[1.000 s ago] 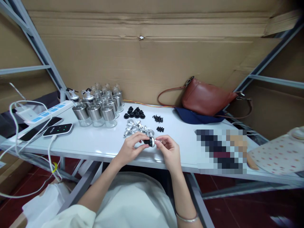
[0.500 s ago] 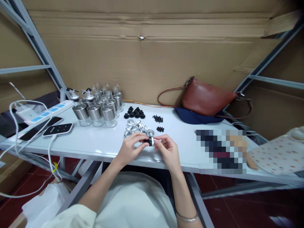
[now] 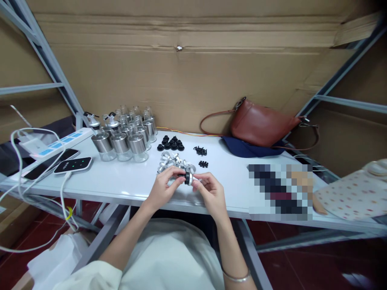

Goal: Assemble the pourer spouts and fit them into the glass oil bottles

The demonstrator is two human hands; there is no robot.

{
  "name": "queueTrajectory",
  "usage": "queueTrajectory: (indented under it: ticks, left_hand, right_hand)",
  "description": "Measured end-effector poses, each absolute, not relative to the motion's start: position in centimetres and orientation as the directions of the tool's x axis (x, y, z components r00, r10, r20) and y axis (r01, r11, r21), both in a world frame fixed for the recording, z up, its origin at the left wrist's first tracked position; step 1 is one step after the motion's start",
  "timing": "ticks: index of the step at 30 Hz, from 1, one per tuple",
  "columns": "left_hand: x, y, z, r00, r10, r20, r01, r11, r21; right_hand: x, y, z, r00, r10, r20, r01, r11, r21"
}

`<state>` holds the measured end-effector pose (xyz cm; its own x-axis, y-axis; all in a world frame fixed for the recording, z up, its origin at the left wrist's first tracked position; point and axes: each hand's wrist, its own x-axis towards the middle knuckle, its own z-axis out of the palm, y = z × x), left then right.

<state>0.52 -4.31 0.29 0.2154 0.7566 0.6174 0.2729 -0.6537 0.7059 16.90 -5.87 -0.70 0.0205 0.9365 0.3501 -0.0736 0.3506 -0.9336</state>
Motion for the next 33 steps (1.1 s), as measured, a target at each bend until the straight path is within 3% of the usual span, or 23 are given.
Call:
queueTrajectory:
  ticks: [5, 11, 14, 17, 20, 22, 27, 33]
  left_hand:
    - [0.63, -4.36, 0.56, 0.294, 0.612, 0.735, 0.27, -0.79, 0.55]
    - [0.64, -4.12, 0.47, 0.354, 0.524, 0.774, 0.275, -0.85, 0.45]
    - [0.68, -4.05, 0.32, 0.349, 0.565, 0.748, 0.291, -0.824, 0.487]
    - [0.74, -3.98, 0.25, 0.259, 0.697, 0.669, 0.348, -0.713, 0.608]
    - [0.72, -3.93, 0.27, 0.162, 0.817, 0.553, 0.377, -0.569, 0.731]
    - [0.66, -3.98, 0.34, 0.188, 0.855, 0.484, 0.371, -0.518, 0.771]
    - [0.51, -4.26, 0.5, 0.222, 0.815, 0.534, 0.302, -0.579, 0.758]
    - [0.65, -4.22, 0.35, 0.231, 0.709, 0.667, 0.218, -0.705, 0.674]
  right_hand:
    - [17.05, -5.59, -0.19, 0.032, 0.975, 0.222, -0.103, 0.224, -0.969]
    - [17.06, -5.0, -0.39, -0.032, 0.994, 0.104, 0.013, 0.104, -0.994]
    - [17.07, -4.95, -0.52, -0.008, 0.982, 0.188, -0.053, 0.188, -0.981]
    - [17.04, -5.13, -0.65, 0.019, 0.942, 0.334, -0.099, 0.334, -0.937]
    - [17.05, -5.42, -0.66, -0.007, 0.872, 0.489, -0.05, 0.488, -0.871]
    - [17.12, -5.58, -0.62, -0.013, 0.838, 0.546, -0.001, 0.546, -0.838]
    - [17.23, -5.65, -0.71, 0.052, 0.835, 0.548, 0.007, 0.548, -0.836]
    - [16.9, -5.67, -0.4, 0.13, 0.919, 0.372, -0.021, 0.378, -0.926]
